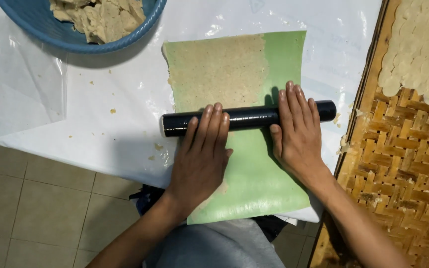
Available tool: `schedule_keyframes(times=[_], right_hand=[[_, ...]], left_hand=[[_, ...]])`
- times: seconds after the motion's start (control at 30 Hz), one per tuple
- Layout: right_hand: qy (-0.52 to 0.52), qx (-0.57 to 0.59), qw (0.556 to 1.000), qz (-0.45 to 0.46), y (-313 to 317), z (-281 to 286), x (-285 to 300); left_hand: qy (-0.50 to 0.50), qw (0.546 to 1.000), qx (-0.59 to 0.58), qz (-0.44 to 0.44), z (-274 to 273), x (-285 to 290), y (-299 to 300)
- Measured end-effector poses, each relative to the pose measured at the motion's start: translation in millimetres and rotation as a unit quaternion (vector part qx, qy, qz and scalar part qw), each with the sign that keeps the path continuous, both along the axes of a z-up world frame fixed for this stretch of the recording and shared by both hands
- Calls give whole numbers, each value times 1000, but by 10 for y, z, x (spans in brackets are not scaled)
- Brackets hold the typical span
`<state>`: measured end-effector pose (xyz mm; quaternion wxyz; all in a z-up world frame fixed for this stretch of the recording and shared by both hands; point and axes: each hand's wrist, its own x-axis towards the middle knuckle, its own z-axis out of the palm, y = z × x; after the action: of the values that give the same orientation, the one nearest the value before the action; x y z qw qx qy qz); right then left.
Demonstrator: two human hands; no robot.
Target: The recorder takes small pieces of dough from a bowl, rolls them flat using a cylindrical tool on a leaf, and places the flattened crackers onto a woven tray.
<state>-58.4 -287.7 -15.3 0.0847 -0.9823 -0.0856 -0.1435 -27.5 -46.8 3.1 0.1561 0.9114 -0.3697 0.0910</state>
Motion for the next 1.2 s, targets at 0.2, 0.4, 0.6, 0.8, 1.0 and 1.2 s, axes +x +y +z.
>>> schedule_keyframes(times=[0.2,0.4,0.6,0.8,1.0,1.2], right_hand=[[12,-16,1000,14,65,3,-520],[6,-7,1000,-2,29,109,-107],[-9,-18,1000,-10,-28,320,596],[-4,-5,1000,-4,32,113,39],[-42,-32,998,24,53,-9,-561],[162,-62,961,215,384,108,-982]], left_hand=[[55,997,-56,-13,-50,-461,86],[-6,997,-73,-1,53,-82,-42],[12,1000,-17,2,-44,728,-279],[-23,997,-79,2,63,115,-98],[-72,996,-51,18,-139,-283,-28],[-66,995,-70,-33,30,226,-67]])
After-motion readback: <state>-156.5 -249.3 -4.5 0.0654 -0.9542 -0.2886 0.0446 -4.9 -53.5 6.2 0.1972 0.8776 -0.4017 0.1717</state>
